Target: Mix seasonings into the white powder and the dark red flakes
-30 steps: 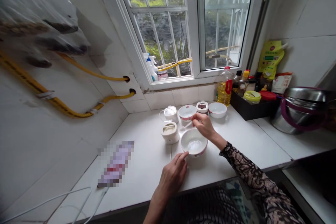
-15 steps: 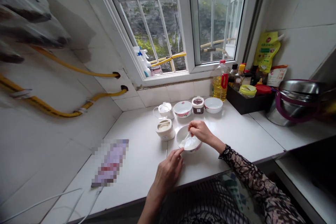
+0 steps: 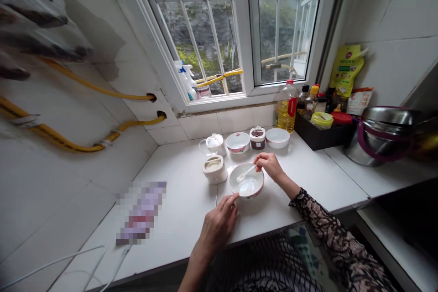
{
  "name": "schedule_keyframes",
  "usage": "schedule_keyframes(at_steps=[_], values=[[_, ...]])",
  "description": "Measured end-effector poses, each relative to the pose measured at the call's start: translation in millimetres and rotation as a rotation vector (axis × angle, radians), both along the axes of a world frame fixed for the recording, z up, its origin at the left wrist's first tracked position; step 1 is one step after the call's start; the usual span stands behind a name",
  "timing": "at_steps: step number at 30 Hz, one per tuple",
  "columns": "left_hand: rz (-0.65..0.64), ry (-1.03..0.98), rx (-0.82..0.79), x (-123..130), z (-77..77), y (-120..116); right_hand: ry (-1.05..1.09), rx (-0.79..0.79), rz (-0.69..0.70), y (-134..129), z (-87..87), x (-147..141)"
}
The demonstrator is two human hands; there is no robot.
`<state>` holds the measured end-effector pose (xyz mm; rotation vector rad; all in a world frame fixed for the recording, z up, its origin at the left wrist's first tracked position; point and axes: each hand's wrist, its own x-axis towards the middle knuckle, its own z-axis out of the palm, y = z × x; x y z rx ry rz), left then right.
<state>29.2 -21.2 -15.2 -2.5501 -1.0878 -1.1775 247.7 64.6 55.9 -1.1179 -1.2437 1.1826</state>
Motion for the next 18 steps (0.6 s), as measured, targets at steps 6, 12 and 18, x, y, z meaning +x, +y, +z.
schedule_keyframes(at_steps=[6,12,18], values=[[0.001,0.011,-0.017,-1.6,-2.1,0.6,0.043,0.038,-0.026,18.1,14.0,-12.6],[0.002,0.003,-0.001,-0.6,-2.9,0.8,-0.205,0.473,-0.052,24.1,32.9,-55.0],[0.007,0.007,0.016,0.3,-4.4,1.7,-0.756,0.99,0.076,11.6,24.9,-74.2]])
